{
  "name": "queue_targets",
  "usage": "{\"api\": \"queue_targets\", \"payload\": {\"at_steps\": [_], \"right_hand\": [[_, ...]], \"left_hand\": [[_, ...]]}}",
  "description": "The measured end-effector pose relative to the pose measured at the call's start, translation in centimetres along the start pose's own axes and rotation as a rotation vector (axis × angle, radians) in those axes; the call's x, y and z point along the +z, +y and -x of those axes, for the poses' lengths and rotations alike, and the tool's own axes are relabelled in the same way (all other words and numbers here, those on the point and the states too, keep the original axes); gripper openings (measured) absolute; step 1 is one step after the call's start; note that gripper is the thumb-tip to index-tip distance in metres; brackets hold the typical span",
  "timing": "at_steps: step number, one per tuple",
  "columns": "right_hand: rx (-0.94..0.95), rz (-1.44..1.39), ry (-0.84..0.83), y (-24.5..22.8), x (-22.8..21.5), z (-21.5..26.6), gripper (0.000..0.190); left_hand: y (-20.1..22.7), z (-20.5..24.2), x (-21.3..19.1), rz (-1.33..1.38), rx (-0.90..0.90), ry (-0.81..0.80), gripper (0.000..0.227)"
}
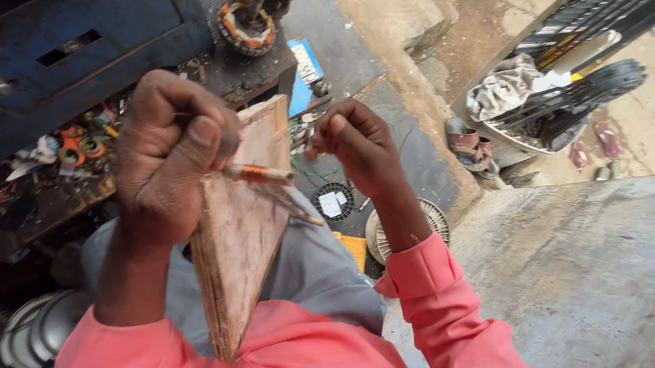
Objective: The recorder is manually winding copper wire around a wooden form to create a coil for an electric motor.
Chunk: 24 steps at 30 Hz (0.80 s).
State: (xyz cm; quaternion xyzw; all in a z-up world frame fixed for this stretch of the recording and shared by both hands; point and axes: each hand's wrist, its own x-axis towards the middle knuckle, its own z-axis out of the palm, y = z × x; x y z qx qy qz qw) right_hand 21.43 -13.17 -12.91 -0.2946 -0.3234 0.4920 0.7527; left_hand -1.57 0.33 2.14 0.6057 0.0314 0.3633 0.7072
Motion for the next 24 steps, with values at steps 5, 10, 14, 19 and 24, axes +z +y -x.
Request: {"api": "queue_targets", "payload": {"at_steps": [5,10,14,19,24], "right_hand": [[-0.051,0.263,-0.072,-5.7,8.3,-0.7,0.043],[-0.204,0.686,-0.129,-6.1,7.3,-1.2,0.024],[-0.051,0.618,-0.037,-5.9,6.3,-3.5,0.02],[-0.213,1.027,0.005,-2.7,3.7,-5.4,0.019],[0.377,1.032,0.219,10.4,-5.9,2.5,0.032]], "left_hand": [[-0.3,-0.4,0.6,0.006,0.005,0.004,0.019],[-0.4,-0.2,0.6,0.007,-0.018,-0.006,0.014],[-0.3,0.3,0.4,-0.007,-0.019,0.012,0.013],[-0.4,0.4,1.0,-0.056,-0.019,-0.005,0.011],[-0.8,0.4,-0.8,-0.035,0.007,0.048,0.013]]}}
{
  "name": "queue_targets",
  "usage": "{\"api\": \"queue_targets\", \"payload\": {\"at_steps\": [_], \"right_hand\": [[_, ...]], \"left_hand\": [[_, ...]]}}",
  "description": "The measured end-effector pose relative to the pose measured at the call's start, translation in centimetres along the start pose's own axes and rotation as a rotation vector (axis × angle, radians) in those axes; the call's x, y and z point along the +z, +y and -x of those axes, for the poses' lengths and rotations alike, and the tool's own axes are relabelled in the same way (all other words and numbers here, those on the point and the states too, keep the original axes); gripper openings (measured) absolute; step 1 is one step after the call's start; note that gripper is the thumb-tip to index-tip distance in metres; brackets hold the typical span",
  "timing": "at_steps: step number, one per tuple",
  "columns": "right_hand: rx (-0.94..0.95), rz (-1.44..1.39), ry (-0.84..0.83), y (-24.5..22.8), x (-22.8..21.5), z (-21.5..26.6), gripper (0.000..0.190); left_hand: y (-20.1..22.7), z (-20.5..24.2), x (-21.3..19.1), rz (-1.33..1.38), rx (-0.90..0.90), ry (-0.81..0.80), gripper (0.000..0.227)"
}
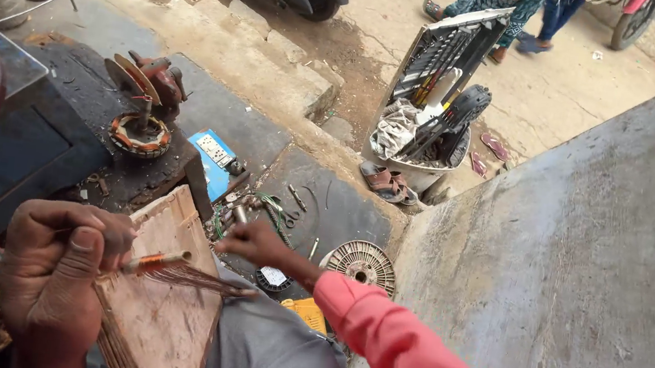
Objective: The recorder is manually winding copper wire around a wooden form to create a coil for an electric motor.
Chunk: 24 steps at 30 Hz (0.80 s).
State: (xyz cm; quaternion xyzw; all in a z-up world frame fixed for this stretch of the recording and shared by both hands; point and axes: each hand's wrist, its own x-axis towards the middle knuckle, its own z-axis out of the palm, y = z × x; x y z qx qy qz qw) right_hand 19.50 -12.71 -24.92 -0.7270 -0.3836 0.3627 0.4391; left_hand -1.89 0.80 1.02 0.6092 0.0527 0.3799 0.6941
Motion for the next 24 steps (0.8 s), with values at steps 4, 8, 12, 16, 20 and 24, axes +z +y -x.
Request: {"api": "queue_targets", "payload": {"at_steps": [4,8,12,16,20,24], "right_hand": [[0.188,-0.342,0.066,6.5,5.1,8.2,0.031],[-0.109,0.1,0.115,6.2,4.0,11.2,0.026],[0.425,-0.389,-0.135,5.3,1.3,7.9,0.024],[0.168,-0.36,-0.074,6.0,3.7,8.7,0.023],[-0.143,0.264,0.16,0.6,4.2,12.2,0.02],[-0.338,0.301,-0.267,-5.2,2.6,12.8,0.021]], "left_hand": [[1.9,-1.0,0.3,0.025,-0.01,0.011,0.012],[1.4,-1.1,0.6,0.119,-0.065,-0.042,0.011],[-0.2,-1.4,0.2,0.087,-0.035,-0.034,0.011],[-1.6,-2.4,-2.7,0.121,0.01,0.039,0.011],[-3.5,-3.7,-5.4,0.14,0.054,0.136,0.012],[-2.8,-3.9,-2.9,0.074,0.029,0.161,0.008]]}}
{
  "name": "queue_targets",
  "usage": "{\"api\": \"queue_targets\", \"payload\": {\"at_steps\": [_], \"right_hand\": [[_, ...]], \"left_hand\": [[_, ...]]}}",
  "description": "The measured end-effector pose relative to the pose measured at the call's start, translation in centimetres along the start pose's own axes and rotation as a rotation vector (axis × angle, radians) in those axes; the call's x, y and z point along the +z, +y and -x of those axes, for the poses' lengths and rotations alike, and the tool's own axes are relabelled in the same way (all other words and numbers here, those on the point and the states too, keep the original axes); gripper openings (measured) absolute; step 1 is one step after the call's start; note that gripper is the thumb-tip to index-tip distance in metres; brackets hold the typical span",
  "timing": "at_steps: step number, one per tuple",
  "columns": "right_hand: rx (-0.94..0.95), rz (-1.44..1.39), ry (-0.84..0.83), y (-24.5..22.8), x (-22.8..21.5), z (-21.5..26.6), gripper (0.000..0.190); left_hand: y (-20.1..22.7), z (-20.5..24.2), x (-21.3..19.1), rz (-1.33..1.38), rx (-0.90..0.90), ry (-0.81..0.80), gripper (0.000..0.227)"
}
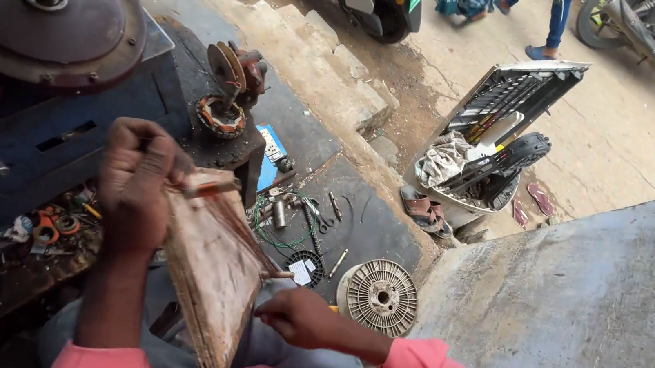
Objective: The recorder is manually winding copper wire around a wooden form to create a coil for an electric motor.
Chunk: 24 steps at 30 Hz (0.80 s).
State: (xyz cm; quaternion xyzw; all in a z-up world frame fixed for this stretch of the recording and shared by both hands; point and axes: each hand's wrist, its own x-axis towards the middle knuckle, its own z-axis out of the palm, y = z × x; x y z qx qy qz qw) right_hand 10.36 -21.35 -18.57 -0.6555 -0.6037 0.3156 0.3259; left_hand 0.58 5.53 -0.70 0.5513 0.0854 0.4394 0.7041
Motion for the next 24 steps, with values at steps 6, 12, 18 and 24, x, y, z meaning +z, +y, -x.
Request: {"api": "queue_targets", "payload": {"at_steps": [6,12,18,24], "right_hand": [[-0.063,-0.281,-0.209,-19.1,-18.5,-4.2,0.02],[-0.296,-0.013,0.256,-12.7,-22.4,-11.0,0.023],[-0.387,0.532,0.101,26.0,3.5,-4.2,0.026],[0.197,-0.178,0.14,6.5,1.8,1.1,0.022]], "left_hand": [[1.7,2.4,5.9,-0.125,-0.074,-0.155,0.004],[1.7,2.8,5.7,0.003,-0.077,-0.278,0.001],[0.9,1.3,1.4,0.09,-0.056,-0.137,0.003],[0.0,-0.8,-0.5,0.123,-0.059,-0.034,0.004]]}}
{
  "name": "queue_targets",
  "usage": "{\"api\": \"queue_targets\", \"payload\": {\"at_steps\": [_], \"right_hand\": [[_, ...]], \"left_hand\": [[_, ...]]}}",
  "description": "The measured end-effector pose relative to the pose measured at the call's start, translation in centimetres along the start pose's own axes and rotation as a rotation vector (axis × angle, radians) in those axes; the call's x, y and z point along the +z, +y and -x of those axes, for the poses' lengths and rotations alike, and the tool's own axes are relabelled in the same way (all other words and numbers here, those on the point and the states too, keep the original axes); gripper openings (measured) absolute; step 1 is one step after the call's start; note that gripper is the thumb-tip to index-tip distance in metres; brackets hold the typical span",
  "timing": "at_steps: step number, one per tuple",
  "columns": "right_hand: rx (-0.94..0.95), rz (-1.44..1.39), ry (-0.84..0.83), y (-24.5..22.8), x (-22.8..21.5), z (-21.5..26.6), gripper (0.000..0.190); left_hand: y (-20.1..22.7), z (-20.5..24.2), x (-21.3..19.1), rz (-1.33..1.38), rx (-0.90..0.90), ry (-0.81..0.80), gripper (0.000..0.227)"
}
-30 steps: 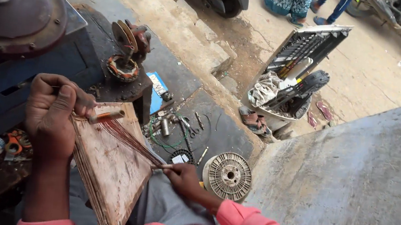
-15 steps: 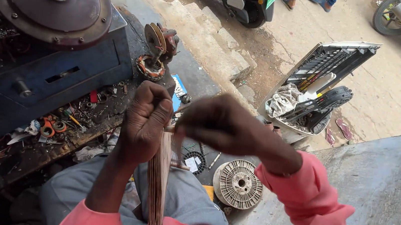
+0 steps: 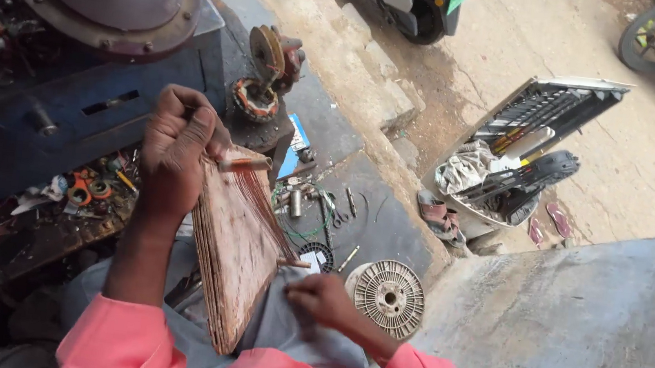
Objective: The recorder is manually winding copper wire around a wooden form to create a coil for an electric motor.
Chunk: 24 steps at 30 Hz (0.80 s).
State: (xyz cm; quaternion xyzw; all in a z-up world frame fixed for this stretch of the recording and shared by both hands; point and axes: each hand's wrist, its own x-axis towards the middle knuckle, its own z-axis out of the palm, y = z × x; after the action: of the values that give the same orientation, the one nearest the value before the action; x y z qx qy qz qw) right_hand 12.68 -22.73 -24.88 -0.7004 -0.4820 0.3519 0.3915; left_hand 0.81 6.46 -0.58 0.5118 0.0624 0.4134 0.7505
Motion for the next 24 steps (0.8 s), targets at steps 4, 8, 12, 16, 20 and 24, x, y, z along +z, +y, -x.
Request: {"api": "queue_targets", "payload": {"at_steps": [4,8,12,16,20,24], "right_hand": [[-0.216,-0.022,-0.428,-18.2,-7.1,0.0,0.022],[-0.182,-0.079,-0.342,-28.9,-14.8,-3.5,0.017],[-0.302,0.0,-0.066,-25.9,-17.3,-10.6,0.018],[0.016,-0.31,-0.071,-6.0,-11.4,-13.5,0.028],[0.528,-0.316,0.121,4.5,-1.2,-5.9,0.031],[0.399,-0.283,0.194,-1.3,0.2,1.0,0.025]], "left_hand": [[-0.3,0.9,2.5,-0.116,0.041,-0.058,0.004],[0.6,2.2,5.2,-0.145,-0.008,-0.16,0.001],[0.8,3.3,5.9,-0.126,-0.055,-0.196,0.001],[0.8,2.9,4.3,-0.127,-0.032,-0.171,0.001],[0.8,1.9,0.7,-0.024,0.022,-0.059,0.003],[0.3,1.2,-1.7,0.025,0.077,-0.014,0.003]]}}
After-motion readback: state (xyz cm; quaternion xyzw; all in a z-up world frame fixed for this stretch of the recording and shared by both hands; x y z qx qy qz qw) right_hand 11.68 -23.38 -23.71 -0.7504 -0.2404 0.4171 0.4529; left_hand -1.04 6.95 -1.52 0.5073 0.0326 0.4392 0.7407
